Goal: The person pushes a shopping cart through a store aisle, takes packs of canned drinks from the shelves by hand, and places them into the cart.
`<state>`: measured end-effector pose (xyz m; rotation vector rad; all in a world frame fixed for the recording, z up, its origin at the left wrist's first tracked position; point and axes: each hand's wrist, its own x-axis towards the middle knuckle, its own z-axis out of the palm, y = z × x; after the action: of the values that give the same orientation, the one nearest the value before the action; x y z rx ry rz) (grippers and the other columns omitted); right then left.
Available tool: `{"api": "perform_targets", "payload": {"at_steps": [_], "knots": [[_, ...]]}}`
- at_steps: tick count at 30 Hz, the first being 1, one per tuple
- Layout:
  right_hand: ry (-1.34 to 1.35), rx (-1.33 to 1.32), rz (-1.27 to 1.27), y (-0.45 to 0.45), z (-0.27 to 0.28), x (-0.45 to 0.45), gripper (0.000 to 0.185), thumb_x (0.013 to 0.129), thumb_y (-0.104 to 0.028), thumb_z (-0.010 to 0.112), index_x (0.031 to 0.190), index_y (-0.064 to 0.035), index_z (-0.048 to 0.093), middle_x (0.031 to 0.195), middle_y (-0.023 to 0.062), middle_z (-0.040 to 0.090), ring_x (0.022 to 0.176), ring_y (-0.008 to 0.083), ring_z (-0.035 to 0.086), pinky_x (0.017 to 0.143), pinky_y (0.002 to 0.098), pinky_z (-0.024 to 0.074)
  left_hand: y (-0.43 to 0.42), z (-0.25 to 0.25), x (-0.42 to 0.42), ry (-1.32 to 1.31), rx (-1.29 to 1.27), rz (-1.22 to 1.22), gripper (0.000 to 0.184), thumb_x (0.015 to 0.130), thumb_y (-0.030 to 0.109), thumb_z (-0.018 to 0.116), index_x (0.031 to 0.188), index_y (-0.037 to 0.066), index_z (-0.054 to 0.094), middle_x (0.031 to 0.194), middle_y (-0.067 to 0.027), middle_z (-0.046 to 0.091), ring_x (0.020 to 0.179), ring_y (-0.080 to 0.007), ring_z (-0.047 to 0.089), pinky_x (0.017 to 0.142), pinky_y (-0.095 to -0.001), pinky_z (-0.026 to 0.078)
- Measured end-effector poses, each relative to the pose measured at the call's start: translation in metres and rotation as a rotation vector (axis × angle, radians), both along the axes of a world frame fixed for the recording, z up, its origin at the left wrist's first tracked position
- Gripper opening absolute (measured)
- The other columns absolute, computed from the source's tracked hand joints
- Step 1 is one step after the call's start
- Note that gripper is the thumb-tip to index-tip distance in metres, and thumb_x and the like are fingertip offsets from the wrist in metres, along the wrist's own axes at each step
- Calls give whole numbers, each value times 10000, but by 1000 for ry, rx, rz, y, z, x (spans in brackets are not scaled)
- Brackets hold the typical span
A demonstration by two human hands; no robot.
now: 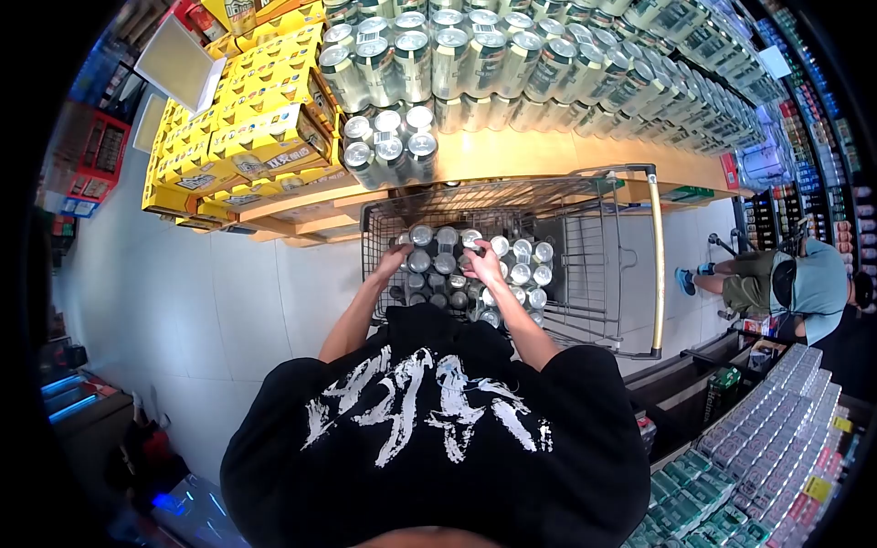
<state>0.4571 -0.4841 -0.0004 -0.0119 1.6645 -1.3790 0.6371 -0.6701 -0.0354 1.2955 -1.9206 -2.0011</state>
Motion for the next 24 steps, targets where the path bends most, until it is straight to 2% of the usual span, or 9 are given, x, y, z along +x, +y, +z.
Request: {"api": "perform_targets", "payload": {"at_steps": [1, 5, 8, 11, 16, 19, 20, 21, 24], "knots": [[60, 33, 29, 0, 6, 6, 552, 849, -155, 650, 1308, -64, 356, 1032, 172, 566, 752, 262, 655, 606, 366, 589, 0, -8, -1, 15, 42, -75, 470, 871, 341, 566, 1171, -20, 582, 1044, -131, 637, 943, -202, 576, 825, -318, 435], [0, -55, 15, -2, 19, 9, 677, 851, -157, 646, 1386, -93, 236, 1098, 227, 557, 766, 302, 672, 576, 349, 576, 10, -42, -9, 11, 13, 67, 559, 828, 390, 647, 1175, -37, 552, 1040, -138, 628, 924, -204, 583, 790, -310, 463], [30, 46, 173, -3, 11, 12, 824, 843, -164, 652, 1422, -136, 66, 1088, 217, 571, 690, 282, 677, 517, 328, 554, 17, -24, -6, 30, 61, 129, 537, 820, 388, 669, 1162, -13, 567, 1034, -127, 628, 938, -199, 579, 803, -305, 455], [97, 84, 255, 4, 12, 12, 833, 826, -145, 660, 1413, -187, 71, 1066, 192, 583, 636, 238, 673, 469, 306, 526, 24, 8, 0, 31, 59, 118, 533, 814, 396, 679, 1151, -5, 580, 1041, -114, 628, 955, -196, 574, 828, -309, 443], [286, 167, 289, 11, 12, 5, 890, 710, -239, 755, 1351, -59, 165, 738, 61, 526, 474, 128, 475, 409, 263, 398, 20, 5, 6, -78, 79, 91, 545, 787, 411, 708, 1116, -9, 598, 1043, -111, 631, 973, -199, 571, 855, -313, 435], [678, 239, 338, 17, -11, 4, 883, 671, -305, 778, 1343, -22, 280, 874, 135, 613, 752, 245, 610, 694, 329, 502, 23, 19, 16, -7, 129, 69, 587, 767, 447, 716, 1084, -34, 603, 1033, -123, 633, 957, -200, 578, 844, -314, 444], [618, 320, 388, 20, -9, 4, 871, 661, -329, 783, 1333, -1, 336, 989, 182, 632, 928, 283, 617, 846, 345, 474, 20, 2, 19, -13, 54, 50, 604, 754, 460, 727, 1057, -48, 604, 1030, -129, 634, 937, -198, 585, 830, -315, 453], [742, 308, 371, 22, -10, 10, 796, 661, -348, 781, 1271, 28, 435, 1012, 189, 642, 952, 290, 627, 851, 356, 480, 21, 6, 20, -21, 46, 36, 634, 730, 476, 741, 1057, -49, 601, 1021, -135, 636, 936, -213, 588, 834, -322, 452], [644, 275, 522, 14, 18, 9, 582, 682, -356, 763, 1094, 21, 599, 993, 175, 665, 948, 275, 637, 845, 362, 485, 19, 11, 21, -143, -32, -28, 684, 691, 498, 760, 1068, -48, 595, 1030, -157, 632, 947, -236, 587, 850, -336, 449]]}}
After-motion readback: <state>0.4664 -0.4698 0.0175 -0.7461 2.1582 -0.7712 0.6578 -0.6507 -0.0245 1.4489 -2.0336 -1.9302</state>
